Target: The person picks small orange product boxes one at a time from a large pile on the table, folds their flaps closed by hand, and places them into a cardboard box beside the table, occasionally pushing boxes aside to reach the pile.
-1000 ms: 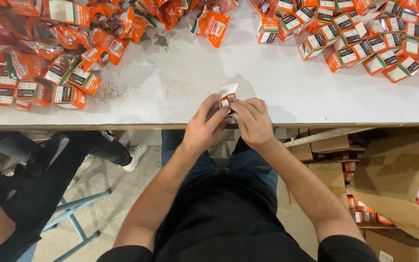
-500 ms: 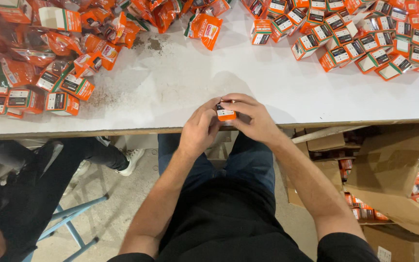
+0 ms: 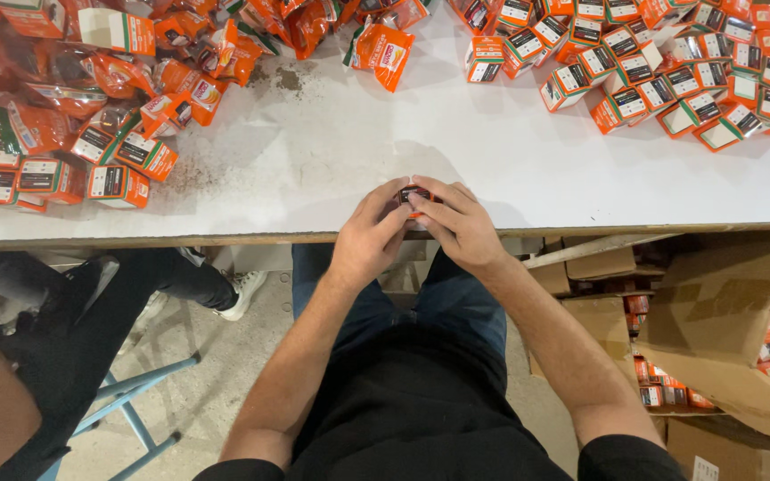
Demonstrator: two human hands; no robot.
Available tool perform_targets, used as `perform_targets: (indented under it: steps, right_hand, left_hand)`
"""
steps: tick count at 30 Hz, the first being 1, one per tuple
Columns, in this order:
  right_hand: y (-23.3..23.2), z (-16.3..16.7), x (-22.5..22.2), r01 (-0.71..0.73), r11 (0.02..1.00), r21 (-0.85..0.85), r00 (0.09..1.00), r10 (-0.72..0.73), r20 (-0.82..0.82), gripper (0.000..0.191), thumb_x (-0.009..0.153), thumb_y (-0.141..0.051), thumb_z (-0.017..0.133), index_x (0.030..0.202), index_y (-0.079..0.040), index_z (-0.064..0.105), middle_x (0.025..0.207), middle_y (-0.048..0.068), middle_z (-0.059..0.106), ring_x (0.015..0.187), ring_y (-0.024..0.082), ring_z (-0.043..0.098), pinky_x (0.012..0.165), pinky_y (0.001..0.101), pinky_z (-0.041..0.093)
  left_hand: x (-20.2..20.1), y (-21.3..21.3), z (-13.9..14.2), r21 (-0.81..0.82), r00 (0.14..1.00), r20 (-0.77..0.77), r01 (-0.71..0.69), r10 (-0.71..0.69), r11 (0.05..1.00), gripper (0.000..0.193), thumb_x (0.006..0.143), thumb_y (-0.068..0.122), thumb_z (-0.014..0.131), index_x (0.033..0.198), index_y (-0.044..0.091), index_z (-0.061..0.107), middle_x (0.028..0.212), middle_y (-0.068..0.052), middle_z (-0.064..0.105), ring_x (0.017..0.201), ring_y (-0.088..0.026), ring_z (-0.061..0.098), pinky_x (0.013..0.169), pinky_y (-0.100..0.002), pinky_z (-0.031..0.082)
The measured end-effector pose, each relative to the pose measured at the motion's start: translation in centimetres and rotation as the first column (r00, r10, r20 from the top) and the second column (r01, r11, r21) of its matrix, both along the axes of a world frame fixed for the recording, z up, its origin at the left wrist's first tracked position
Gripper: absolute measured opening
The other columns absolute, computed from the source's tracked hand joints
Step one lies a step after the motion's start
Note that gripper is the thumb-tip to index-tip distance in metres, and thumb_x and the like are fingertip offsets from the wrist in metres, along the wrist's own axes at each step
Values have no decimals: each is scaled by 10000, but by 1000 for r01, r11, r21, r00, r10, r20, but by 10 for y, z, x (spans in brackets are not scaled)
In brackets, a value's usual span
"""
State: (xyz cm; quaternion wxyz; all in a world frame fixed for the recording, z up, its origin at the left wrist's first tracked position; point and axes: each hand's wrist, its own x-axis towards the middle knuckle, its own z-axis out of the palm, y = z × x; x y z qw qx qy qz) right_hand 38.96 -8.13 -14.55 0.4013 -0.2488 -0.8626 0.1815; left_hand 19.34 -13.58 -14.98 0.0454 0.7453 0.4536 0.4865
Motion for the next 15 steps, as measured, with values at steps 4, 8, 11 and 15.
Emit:
perform_targets:
  steps: [4, 8, 11, 15]
  right_hand:
    - [-7, 5, 5, 61, 963, 261, 985, -100, 142, 430, 906, -98, 757, 1326, -41, 687, 1431, 147, 617, 1180, 322, 592, 1025, 448, 481]
    - [24, 23, 23, 316, 763, 564, 756, -561, 336, 394, 911, -157, 745, 1297, -97, 693, 1425, 126, 597, 1187, 305, 606, 1007, 508, 431]
    - [53, 38, 61, 604, 634, 482, 670, -732, 124, 561, 966, -188, 745, 1489, -21, 629, 1562, 261, 432, 1315, 431, 505, 1053, 531, 385]
    - [47, -10, 64, 470, 872, -138, 882, -469, 39, 464, 1096, -273, 653, 1539, -201, 534, 1557, 54, 505, 1396, 285, 515, 1227, 468, 408]
  left_hand:
    - [0, 0, 1, 156, 989, -143, -13, 36, 988, 345, 845, -5, 773, 1131, 73, 597, 1408, -125, 585, 1331, -367, 615, 1094, -445, 545]
    - [-18, 11, 8, 68, 982, -176, -54, 66, 996, 502, 778, 56, 794, 1261, 74, 658, 1416, -204, 534, 1284, -417, 549, 1036, -490, 485]
    - [-79, 50, 29, 92, 939, -202, -265, 278, 960, 481, 863, 70, 792, 1313, 71, 622, 1389, -173, 552, 1252, -398, 562, 1044, -492, 500]
    - [-137, 90, 43, 151, 688, -458, -563, 562, 812, 434, 888, 231, 834, 1225, 79, 606, 1222, -166, 587, 1162, -393, 529, 916, -582, 448]
